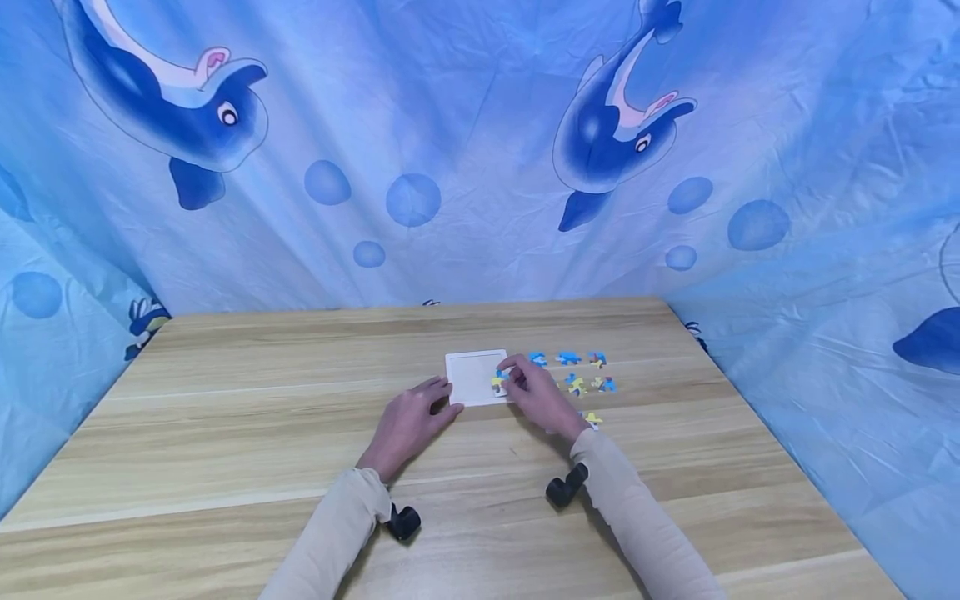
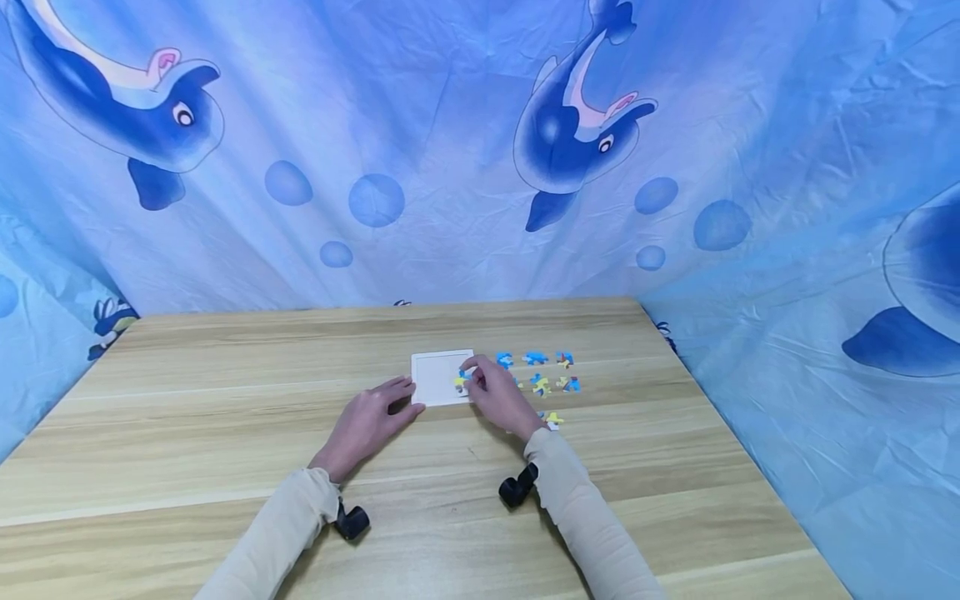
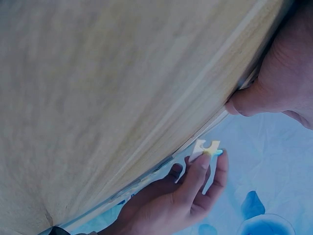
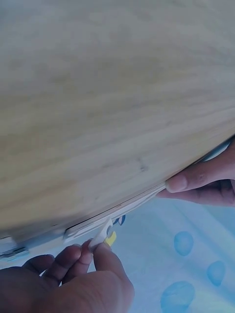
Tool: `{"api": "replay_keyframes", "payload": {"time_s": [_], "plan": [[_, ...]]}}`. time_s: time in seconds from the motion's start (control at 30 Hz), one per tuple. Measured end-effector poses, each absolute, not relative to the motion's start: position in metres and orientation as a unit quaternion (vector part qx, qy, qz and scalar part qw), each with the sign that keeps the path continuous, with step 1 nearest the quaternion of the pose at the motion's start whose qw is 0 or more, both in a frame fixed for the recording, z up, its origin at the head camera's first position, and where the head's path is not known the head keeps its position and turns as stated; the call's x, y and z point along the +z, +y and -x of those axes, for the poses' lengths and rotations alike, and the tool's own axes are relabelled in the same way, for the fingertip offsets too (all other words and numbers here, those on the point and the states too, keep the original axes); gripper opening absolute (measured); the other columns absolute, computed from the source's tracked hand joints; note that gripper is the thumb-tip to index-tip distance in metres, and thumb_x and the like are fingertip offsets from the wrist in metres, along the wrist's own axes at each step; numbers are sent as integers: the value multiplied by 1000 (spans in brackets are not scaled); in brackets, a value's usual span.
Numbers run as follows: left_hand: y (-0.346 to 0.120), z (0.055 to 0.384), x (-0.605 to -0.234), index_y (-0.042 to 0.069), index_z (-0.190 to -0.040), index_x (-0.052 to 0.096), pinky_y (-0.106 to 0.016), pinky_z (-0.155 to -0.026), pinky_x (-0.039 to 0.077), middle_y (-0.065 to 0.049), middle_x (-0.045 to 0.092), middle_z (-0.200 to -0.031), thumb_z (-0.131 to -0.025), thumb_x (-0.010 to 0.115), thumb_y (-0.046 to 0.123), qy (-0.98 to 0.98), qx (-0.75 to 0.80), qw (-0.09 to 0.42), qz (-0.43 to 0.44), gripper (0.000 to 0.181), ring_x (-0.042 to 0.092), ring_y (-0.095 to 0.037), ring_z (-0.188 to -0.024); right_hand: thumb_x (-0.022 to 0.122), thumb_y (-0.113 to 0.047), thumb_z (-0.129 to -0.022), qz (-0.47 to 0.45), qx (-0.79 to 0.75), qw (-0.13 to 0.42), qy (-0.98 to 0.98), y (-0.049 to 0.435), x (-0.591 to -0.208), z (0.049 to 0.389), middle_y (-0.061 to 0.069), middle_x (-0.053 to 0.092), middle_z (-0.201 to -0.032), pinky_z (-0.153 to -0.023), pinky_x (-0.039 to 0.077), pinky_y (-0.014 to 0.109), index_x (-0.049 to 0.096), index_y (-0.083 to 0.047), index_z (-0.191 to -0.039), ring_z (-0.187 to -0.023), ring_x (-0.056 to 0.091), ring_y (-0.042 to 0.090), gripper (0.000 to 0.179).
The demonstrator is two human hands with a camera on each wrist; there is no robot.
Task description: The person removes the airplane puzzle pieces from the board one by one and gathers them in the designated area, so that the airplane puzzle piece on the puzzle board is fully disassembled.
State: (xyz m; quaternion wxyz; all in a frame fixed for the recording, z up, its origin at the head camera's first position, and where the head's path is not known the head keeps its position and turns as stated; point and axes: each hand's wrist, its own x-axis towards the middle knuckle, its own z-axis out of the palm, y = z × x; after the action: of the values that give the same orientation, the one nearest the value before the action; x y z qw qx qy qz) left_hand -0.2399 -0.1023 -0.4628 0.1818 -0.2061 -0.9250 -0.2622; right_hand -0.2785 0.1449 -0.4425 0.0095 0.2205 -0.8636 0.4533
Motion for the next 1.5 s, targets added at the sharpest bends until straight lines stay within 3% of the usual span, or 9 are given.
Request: {"api": "replay_keyframes", "payload": {"time_s": [0.67, 0.9, 1.5], "plan": [[-104, 241, -464, 3, -124, 74, -52, -100, 53, -17, 68, -131, -94, 77, 33, -922, -273, 175, 209, 43, 65, -36, -122, 64, 3, -99, -219, 451, 48, -864, 180, -445, 275, 5, 60, -93, -78, 52, 32, 62, -3, -122, -87, 59, 20, 24], [-104, 241, -465, 2, -123, 75, -52, -99, 54, -17, 69, -131, -94, 78, 32, -919, -278, 180, 213, 42, 65, -36, -122, 63, 1, -100, -204, 441, 44, -873, 191, -445, 270, 6, 60, -95, -71, 52, 30, 62, -5, -125, -86, 58, 20, 26], [-104, 241, -465, 3, -124, 74, -52, -100, 53, -17, 68, -132, -95, 77, 33, -921, -275, 174, 214, 42, 65, -36, -122, 62, 2, -99, -171, 439, 50, -881, 219, -443, 260, 8, 60, -96, -74, 52, 29, 62, -2, -124, -88, 59, 20, 26]]}}
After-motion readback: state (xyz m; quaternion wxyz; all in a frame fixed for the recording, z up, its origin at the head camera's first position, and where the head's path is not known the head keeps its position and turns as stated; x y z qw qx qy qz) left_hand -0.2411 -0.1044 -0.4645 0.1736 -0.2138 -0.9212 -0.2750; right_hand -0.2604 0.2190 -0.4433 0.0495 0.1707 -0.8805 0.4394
